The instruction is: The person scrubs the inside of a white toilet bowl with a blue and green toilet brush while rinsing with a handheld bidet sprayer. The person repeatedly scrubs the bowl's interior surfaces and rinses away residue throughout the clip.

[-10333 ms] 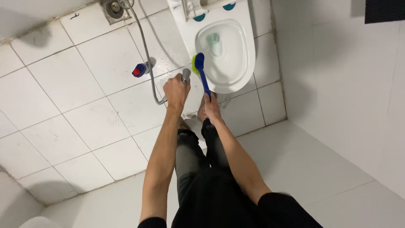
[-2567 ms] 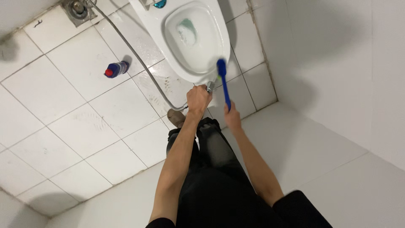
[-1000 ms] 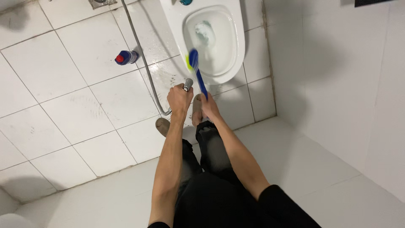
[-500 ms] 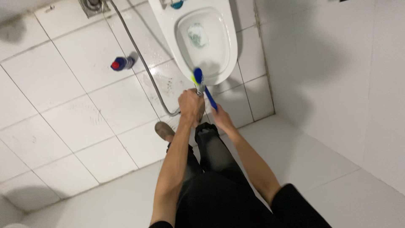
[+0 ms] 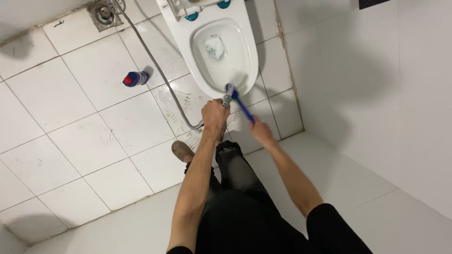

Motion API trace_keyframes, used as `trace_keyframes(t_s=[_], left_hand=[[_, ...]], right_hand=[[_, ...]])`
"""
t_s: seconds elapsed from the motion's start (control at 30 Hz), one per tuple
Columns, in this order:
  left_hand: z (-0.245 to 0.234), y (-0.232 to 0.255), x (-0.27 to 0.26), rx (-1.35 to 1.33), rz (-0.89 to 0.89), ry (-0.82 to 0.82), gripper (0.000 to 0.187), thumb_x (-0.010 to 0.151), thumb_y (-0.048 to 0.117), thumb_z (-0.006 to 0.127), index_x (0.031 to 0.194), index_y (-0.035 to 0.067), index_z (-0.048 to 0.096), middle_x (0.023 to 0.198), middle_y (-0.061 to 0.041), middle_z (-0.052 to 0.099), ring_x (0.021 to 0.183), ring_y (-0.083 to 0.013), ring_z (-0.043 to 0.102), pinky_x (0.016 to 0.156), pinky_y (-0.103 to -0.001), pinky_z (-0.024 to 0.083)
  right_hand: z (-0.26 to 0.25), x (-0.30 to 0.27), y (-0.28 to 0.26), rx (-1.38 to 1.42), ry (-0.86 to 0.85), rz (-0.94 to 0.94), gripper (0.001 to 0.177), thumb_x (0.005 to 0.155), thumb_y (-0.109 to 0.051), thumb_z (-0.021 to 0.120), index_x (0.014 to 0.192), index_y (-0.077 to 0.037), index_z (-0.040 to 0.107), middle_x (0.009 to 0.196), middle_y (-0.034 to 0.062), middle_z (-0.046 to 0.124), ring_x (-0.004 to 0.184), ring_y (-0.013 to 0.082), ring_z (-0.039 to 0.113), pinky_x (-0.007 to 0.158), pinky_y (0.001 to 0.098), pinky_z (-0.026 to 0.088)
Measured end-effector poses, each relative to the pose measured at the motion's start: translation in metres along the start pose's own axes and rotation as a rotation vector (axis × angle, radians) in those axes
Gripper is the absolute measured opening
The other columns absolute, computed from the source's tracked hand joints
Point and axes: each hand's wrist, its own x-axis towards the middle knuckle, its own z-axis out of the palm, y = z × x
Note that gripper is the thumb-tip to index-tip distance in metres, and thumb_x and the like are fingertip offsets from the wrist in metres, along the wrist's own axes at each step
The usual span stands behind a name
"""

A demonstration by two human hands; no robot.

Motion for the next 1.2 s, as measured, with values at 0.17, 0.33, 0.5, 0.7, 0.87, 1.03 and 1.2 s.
trace_keyframes(t_s=[0.17,0.33,0.5,0.7,0.87,1.03,1.2], left_hand=[[0.008,-0.002,-0.008,0.032,0.076,0.083,0.024,0.081,0.022,0.067,0.073,0.001,0.075,0.071,-0.026,0.069,0.067,-0.0449,0.069,0.068,-0.053,0.055],[0.007,0.005,-0.006,0.013,0.043,0.071,0.025,0.083,0.023,0.067,0.073,0.001,0.073,0.07,-0.026,0.069,0.064,-0.0439,0.069,0.066,-0.051,0.056],[0.009,0.016,-0.006,0.014,0.057,0.061,0.024,0.083,0.021,0.067,0.071,0.001,0.073,0.068,-0.024,0.069,0.064,-0.0422,0.069,0.067,-0.05,0.056],[0.011,0.017,-0.007,-0.018,0.046,0.084,0.034,0.089,0.029,0.068,0.072,0.001,0.074,0.068,-0.026,0.068,0.066,-0.0439,0.069,0.068,-0.051,0.056],[0.004,-0.004,0.002,0.031,0.025,0.098,0.025,0.083,0.024,0.066,0.075,0.001,0.075,0.069,-0.026,0.069,0.066,-0.0441,0.069,0.067,-0.052,0.055],[0.021,-0.004,-0.005,0.068,0.052,0.054,0.025,0.085,0.021,0.063,0.075,0.001,0.074,0.071,-0.025,0.07,0.065,-0.0419,0.07,0.069,-0.051,0.057],[0.025,-0.001,-0.009,0.043,0.118,0.078,0.022,0.083,0.02,0.064,0.076,0.002,0.075,0.069,-0.025,0.07,0.064,-0.0422,0.07,0.068,-0.05,0.057]], right_hand=[[0.006,0.006,0.009,0.106,-0.142,0.257,0.046,0.11,-0.043,0.037,0.141,-0.01,0.049,0.086,0.0211,0.073,0.075,0.0433,0.075,0.066,0.0557,0.062],[-0.006,0.012,0.019,0.097,-0.059,0.045,0.05,0.105,-0.042,0.049,0.142,-0.009,0.051,0.076,0.021,0.071,0.068,0.039,0.07,0.063,0.052,0.056],[-0.013,0.019,0.021,-0.052,-0.136,0.149,0.053,0.104,-0.041,0.043,0.146,-0.009,0.045,0.073,0.0178,0.072,0.06,0.0361,0.072,0.057,0.0502,0.059],[0.009,-0.005,0.008,0.193,-0.11,0.159,0.048,0.107,-0.045,0.045,0.141,-0.012,0.051,0.077,0.0159,0.069,0.06,0.0358,0.069,0.057,0.0497,0.055],[-0.001,0.006,0.016,-0.022,-0.088,0.08,0.048,0.105,-0.044,0.042,0.142,-0.014,0.049,0.071,0.0175,0.07,0.062,0.0388,0.07,0.055,0.0537,0.056],[-0.012,0.01,0.032,0.003,-0.04,0.137,0.05,0.108,-0.044,0.04,0.144,-0.011,0.05,0.079,0.0229,0.072,0.07,0.0453,0.07,0.064,0.0551,0.058],[-0.012,0.01,0.03,0.123,0.005,0.017,0.051,0.104,-0.045,0.048,0.142,-0.011,0.052,0.087,0.0267,0.071,0.078,0.0484,0.069,0.068,0.0564,0.057]])
